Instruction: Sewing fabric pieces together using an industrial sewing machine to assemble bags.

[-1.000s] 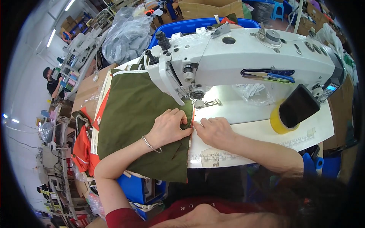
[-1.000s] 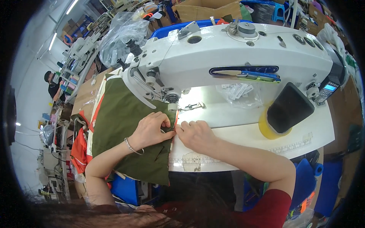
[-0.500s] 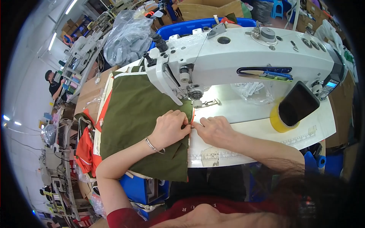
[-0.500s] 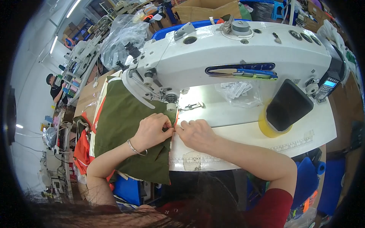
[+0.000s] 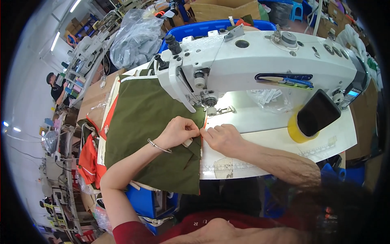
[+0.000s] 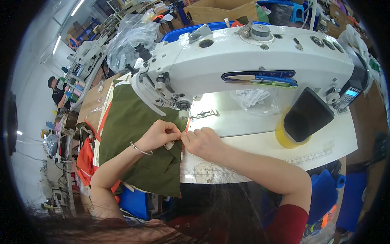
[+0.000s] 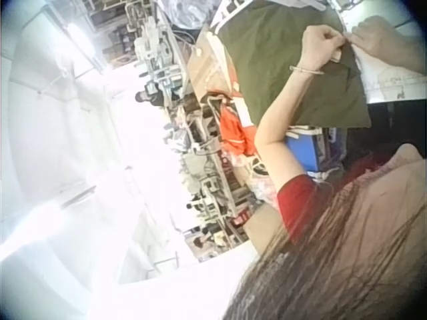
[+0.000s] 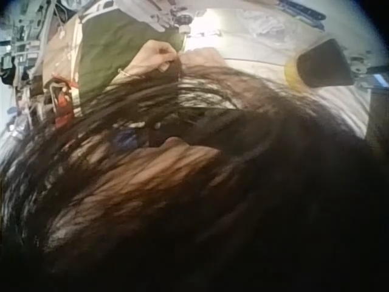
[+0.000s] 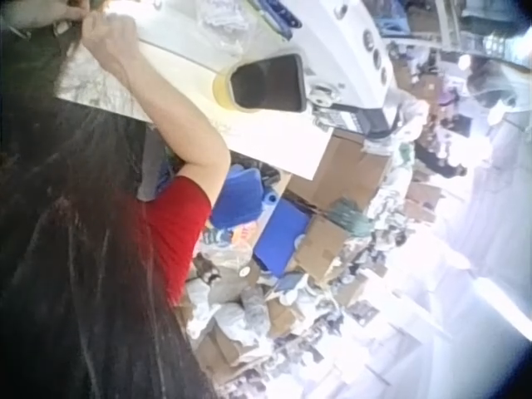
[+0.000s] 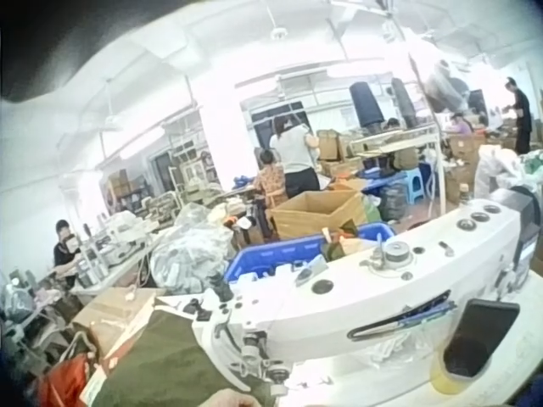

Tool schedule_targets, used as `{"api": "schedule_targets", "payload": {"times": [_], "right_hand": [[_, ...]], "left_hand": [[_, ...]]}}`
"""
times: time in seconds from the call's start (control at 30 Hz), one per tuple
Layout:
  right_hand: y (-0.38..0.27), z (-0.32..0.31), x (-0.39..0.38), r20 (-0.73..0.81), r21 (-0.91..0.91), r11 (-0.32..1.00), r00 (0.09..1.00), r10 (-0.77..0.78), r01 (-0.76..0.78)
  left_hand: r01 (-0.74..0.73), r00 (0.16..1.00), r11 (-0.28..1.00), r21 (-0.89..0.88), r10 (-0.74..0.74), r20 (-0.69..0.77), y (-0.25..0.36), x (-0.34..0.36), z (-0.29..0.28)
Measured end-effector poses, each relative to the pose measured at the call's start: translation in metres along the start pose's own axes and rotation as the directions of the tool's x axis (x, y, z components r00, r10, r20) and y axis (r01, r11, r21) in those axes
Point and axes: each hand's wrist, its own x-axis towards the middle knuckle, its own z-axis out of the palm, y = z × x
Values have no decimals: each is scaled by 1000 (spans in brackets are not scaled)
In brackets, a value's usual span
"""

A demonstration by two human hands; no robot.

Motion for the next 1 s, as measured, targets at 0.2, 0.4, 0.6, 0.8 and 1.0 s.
{"api": "schedule_targets", "payload": {"times": [0.2, 0.4, 0.6, 0.8, 1.0], "right_hand": [[2, 2, 1, 3, 24, 1000, 1000, -5, 5], [2, 3, 2, -52, 175, 981, 994, 97, -86], [16, -21, 39, 838, 472, -80, 419, 349, -878], [21, -13, 41, 852, 427, -104, 361, 380, -898], [20, -25, 48, 865, 325, 17, 305, 397, -945]], "left_hand": [[15, 1000, 998, -65, -16, -16, -5, 2, 0], [45, 997, 968, -246, -58, -43, -6, -4, -4], [-29, 997, 919, -393, -3, -79, -14, -5, 0], [-114, 987, 974, -194, 89, -137, -15, -6, 9], [-231, 941, 969, 87, 246, -234, -9, -11, 15]]}}
